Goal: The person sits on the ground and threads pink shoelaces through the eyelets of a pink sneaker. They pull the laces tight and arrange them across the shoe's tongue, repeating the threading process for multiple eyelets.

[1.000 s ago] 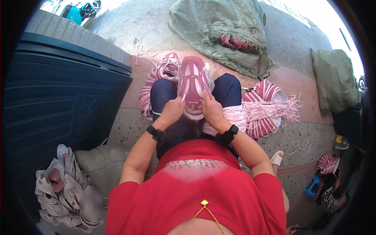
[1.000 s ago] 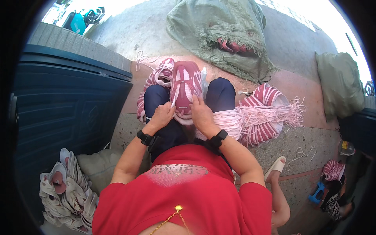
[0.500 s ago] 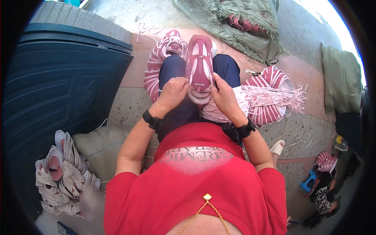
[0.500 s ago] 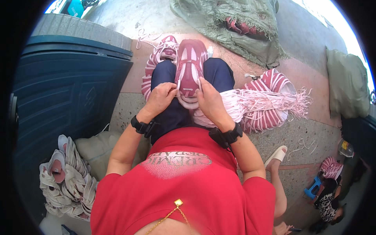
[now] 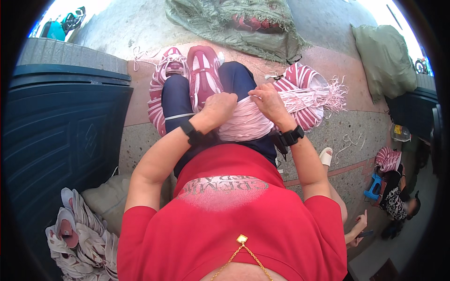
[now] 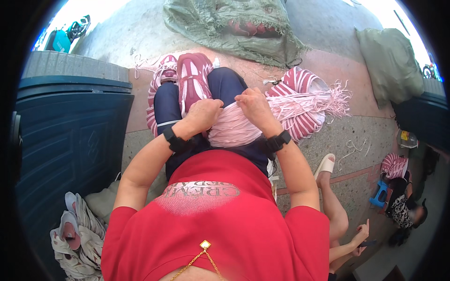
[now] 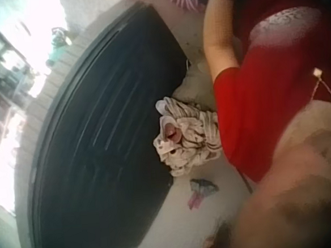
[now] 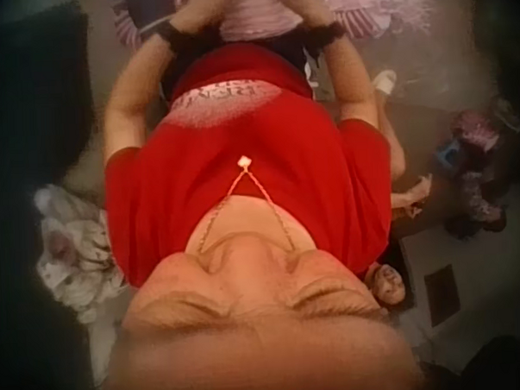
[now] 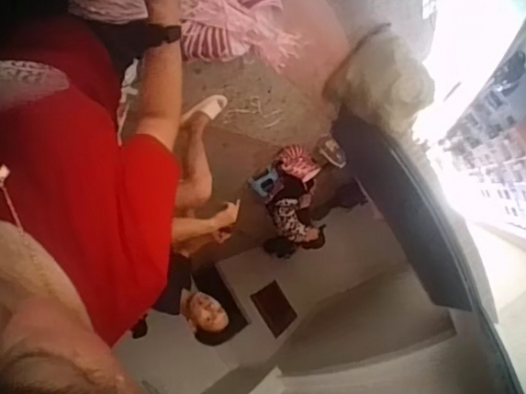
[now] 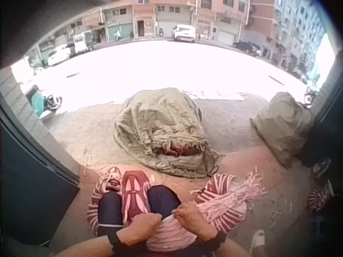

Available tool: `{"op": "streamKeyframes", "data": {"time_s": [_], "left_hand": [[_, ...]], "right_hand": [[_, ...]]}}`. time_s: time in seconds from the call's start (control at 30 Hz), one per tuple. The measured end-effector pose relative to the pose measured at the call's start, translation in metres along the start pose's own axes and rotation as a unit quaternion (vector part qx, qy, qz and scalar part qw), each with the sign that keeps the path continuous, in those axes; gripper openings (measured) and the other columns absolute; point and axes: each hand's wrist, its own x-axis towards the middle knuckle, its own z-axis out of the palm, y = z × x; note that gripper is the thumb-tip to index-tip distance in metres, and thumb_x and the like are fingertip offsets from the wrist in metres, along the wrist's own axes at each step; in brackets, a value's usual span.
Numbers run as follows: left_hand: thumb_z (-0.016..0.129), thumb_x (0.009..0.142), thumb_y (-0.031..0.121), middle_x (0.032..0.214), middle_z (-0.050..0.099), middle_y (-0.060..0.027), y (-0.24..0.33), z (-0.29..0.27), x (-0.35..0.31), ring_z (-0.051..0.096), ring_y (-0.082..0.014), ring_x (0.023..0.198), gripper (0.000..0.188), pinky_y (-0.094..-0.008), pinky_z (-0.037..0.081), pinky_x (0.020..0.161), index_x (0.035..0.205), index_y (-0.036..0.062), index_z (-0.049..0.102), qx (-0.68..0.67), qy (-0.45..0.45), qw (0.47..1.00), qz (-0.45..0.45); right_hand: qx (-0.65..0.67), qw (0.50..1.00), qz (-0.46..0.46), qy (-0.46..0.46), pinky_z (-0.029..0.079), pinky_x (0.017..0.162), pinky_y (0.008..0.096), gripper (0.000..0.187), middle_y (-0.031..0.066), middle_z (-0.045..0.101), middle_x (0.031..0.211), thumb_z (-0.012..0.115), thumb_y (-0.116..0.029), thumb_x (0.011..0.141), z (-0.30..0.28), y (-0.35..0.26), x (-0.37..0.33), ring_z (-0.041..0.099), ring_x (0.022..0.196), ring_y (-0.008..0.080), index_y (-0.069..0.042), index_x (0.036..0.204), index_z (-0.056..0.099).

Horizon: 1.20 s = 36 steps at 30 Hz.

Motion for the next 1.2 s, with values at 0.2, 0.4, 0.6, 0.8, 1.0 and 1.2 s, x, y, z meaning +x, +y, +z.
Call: {"op": "streamKeyframes", "data": {"time_s": [0.2, 0.4, 0.6, 0.8, 1.0, 1.2], "left_hand": [[0.057, 0.082, 0.018, 0.078, 0.064, -0.0178, 0.004, 0.014, 0.01, 0.064, -0.0355, 0.077, 0.017, -0.0455, 0.05, 0.068, 0.082, 0.0031, 0.064, 0.046, -0.028, 0.998, 0.01], [0.059, 0.083, 0.018, 0.076, 0.06, -0.0158, -0.005, 0.016, 0.001, 0.061, -0.0351, 0.073, 0.014, -0.0446, 0.047, 0.065, 0.078, 0.0041, 0.059, -0.034, 0.057, 0.997, 0.05], [0.059, 0.081, 0.009, 0.072, 0.056, -0.0191, -0.001, -0.003, 0.0, 0.056, -0.0376, 0.071, 0.014, -0.043, 0.043, 0.062, 0.08, 0.0014, 0.048, -0.228, 0.022, 0.972, 0.053], [0.055, 0.093, 0.01, 0.072, 0.052, 0.0009, 0.05, -0.079, 0.003, 0.049, -0.0046, 0.066, 0.011, -0.0206, 0.04, 0.057, 0.087, 0.0039, 0.047, -0.504, -0.044, 0.859, 0.077], [0.055, 0.095, 0.019, 0.07, 0.049, 0.0051, 0.109, -0.175, 0.02, 0.043, -0.0007, 0.059, 0.02, -0.017, 0.035, 0.049, 0.102, 0.0009, 0.057, -0.518, -0.055, 0.84, 0.154], [0.053, 0.096, 0.025, 0.065, 0.046, 0.0073, 0.058, -0.14, 0.0, 0.04, -0.0002, 0.055, 0.026, -0.0172, 0.032, 0.048, 0.097, 0.001, 0.064, -0.519, -0.106, 0.846, 0.051]], "right_hand": [[-0.071, 0.996, -0.052, -0.029, 0.044, 0.08, 0.0386, 0.014, 0.0042, 0.059, 0.089, 0.061, -0.011, 0.078, 0.01, -0.005, 0.002, 0.053, 0.094, 0.0247, -0.009, 0.089, 0.07], [-0.044, 0.991, -0.098, -0.085, 0.042, 0.079, 0.0384, 0.009, 0.0025, 0.058, 0.091, 0.061, -0.015, 0.08, 0.0, -0.009, 0.007, 0.052, 0.097, 0.0236, -0.011, 0.084, 0.069], [-0.019, 0.986, -0.099, -0.129, 0.046, 0.071, 0.0423, 0.011, 0.0148, 0.061, 0.083, 0.055, -0.012, 0.085, -0.008, -0.02, 0.014, 0.059, 0.079, 0.0329, -0.003, 0.086, 0.062], [0.519, 0.847, 0.116, -0.007, 0.046, 0.059, 0.0268, 0.014, 0.0073, 0.06, 0.072, 0.047, -0.004, 0.087, -0.089, -0.072, 0.028, 0.059, 0.066, 0.0134, 0.001, 0.1, 0.048], [0.616, 0.752, -0.053, 0.229, 0.022, 0.039, 0.0187, 0.018, -0.0051, 0.042, 0.066, 0.056, -0.008, 0.088, -0.248, -0.107, 0.047, 0.028, 0.046, 0.0012, -0.004, 0.105, 0.052], [0.322, 0.895, 0.067, 0.3, 0.032, 0.047, 0.0187, 0.01, -0.0033, 0.054, 0.072, 0.06, -0.007, 0.087, -0.282, -0.015, -0.008, 0.039, 0.053, 0.0018, -0.004, 0.096, 0.058]]}}
